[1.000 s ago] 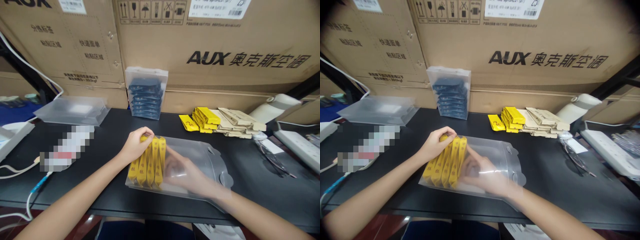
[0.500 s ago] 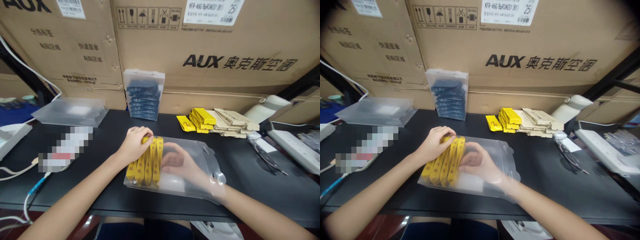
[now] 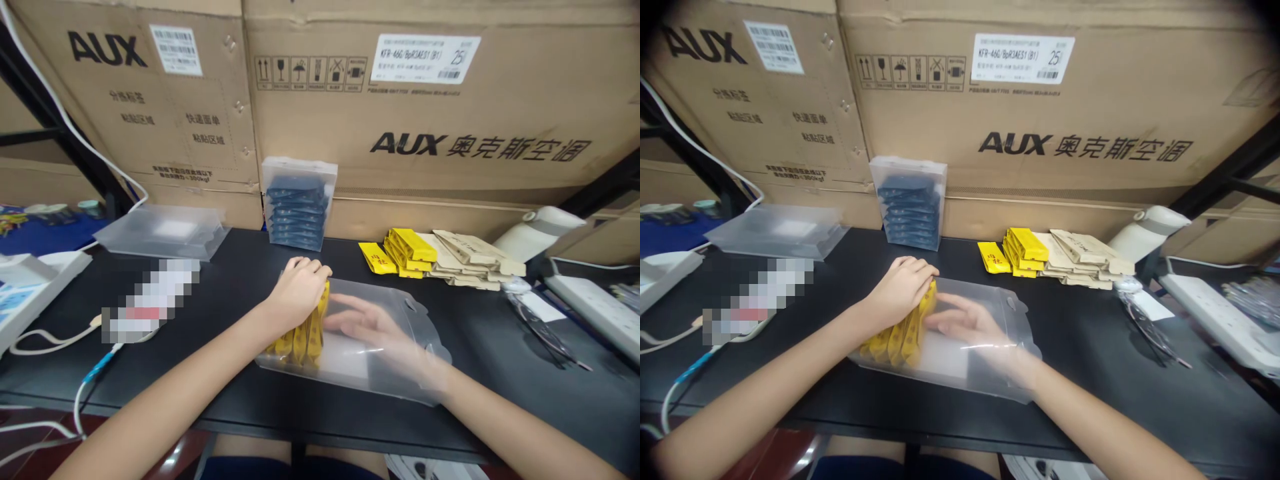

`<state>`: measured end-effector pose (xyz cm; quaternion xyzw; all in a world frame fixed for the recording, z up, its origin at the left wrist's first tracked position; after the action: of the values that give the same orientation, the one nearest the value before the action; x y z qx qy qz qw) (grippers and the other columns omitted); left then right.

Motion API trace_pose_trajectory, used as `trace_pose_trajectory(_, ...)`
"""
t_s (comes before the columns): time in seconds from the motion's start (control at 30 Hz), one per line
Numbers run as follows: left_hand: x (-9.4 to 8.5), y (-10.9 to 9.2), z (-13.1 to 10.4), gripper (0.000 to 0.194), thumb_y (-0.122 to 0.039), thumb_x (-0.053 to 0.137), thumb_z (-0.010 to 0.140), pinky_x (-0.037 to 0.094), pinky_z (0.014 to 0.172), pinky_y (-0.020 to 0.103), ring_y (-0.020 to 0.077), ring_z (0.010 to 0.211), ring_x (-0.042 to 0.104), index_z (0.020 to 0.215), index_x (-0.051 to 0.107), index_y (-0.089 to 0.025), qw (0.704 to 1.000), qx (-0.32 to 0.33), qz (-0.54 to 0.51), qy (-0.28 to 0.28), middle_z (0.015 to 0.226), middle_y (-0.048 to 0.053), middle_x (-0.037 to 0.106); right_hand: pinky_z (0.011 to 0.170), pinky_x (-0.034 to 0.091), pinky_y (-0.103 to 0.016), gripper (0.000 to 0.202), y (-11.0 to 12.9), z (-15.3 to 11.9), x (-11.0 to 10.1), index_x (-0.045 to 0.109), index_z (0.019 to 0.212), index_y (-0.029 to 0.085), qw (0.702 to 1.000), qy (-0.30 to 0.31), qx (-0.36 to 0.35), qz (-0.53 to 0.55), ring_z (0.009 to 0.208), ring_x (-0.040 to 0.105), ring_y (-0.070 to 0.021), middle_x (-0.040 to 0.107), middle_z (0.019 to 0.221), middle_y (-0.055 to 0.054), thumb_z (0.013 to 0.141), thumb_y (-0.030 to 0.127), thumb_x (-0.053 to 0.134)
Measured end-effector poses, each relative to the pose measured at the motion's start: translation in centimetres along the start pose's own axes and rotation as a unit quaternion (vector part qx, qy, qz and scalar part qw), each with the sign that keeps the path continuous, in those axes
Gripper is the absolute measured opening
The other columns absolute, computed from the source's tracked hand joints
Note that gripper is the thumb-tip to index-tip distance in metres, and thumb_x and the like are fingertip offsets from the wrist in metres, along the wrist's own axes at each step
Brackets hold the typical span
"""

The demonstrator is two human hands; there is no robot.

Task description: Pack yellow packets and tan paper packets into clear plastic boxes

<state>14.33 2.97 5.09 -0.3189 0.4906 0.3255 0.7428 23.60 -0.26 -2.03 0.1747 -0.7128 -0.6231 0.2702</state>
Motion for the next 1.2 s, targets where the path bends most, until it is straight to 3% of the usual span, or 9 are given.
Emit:
trace_pose_trajectory(0.27,0.1,2.1,-0.2,0.031,-0.029,0.034,0.093,0.041,0.088,0.037,0.0229,0.102,0.057,0.113,0.055,-0.016,0.993,-0.062,-0.100,-0.001,0.109,0.009,0.063,0.107,0.034,-0.046,0.053,-0.1,0.0,0.8,0.049,0.128,0.022,0.997,0.065,-0.014,0.033,0.117,0.056,-0.0219,0.062,0.121,-0.010,0.079,0.028,0.068)
trace_pose_trajectory(0.47,0.2,2.0,-0.2,0.036,-0.039,0.036,0.093,0.038,0.094,0.040,0.0241,0.103,0.058,0.111,0.058,-0.018,0.993,-0.046,-0.107,0.020,0.109,0.007,0.067,0.108,0.034,-0.044,0.047,0.5,-0.3,1.2,0.052,0.126,0.020,0.998,0.052,0.008,0.038,0.118,0.055,-0.0224,0.059,0.125,-0.011,0.082,0.029,0.065)
trace_pose_trajectory(0.63,0.4,2.1,-0.3,0.038,-0.048,0.038,0.090,0.042,0.087,0.039,0.0247,0.098,0.060,0.105,0.061,-0.022,0.989,-0.055,-0.128,0.043,0.109,0.004,0.067,0.109,0.032,-0.044,0.044,0.8,-0.4,1.4,0.055,0.123,0.019,0.998,0.040,0.035,0.041,0.119,0.054,-0.0227,0.058,0.127,-0.012,0.081,0.027,0.065)
trace_pose_trajectory(0.93,0.4,2.4,-0.2,0.036,-0.050,0.043,0.087,0.043,0.083,0.038,0.0241,0.095,0.061,0.100,0.062,-0.023,0.986,-0.067,-0.144,0.040,0.103,0.003,0.068,0.111,0.029,-0.044,0.044,0.3,-0.1,1.4,0.054,0.124,0.021,0.983,0.094,0.070,0.144,0.124,0.049,-0.0216,0.053,0.133,-0.010,0.081,0.017,0.059)
trace_pose_trajectory(1.03,0.3,2.9,-0.4,0.035,-0.049,0.044,0.086,0.044,0.079,0.035,0.0231,0.092,0.062,0.099,0.063,-0.023,0.985,-0.077,-0.152,0.035,0.099,0.003,0.069,0.111,0.030,-0.042,0.044,0.6,0.0,-0.3,0.054,0.124,0.021,0.982,0.083,0.079,0.147,0.126,0.046,-0.0218,0.051,0.135,-0.010,0.080,0.016,0.056)
trace_pose_trajectory(1.2,-0.2,4.8,-0.7,0.031,-0.049,0.048,0.084,0.045,0.073,0.030,0.0212,0.086,0.063,0.092,0.063,-0.023,0.979,-0.113,-0.168,0.012,0.092,0.002,0.069,0.108,0.035,-0.037,0.047,2.1,0.3,-7.7,0.059,0.115,0.019,0.991,-0.027,0.050,0.117,0.125,0.048,-0.0223,0.055,0.132,-0.009,0.069,0.008,0.061)
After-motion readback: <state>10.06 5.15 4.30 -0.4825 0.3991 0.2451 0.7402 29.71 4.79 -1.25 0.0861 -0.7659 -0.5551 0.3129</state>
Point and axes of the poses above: each hand's wrist, its own z-axis towards the middle knuckle, its own x-axis out of the palm, y = z × x, the point moved 9 cm from there along z, towards the middle knuckle
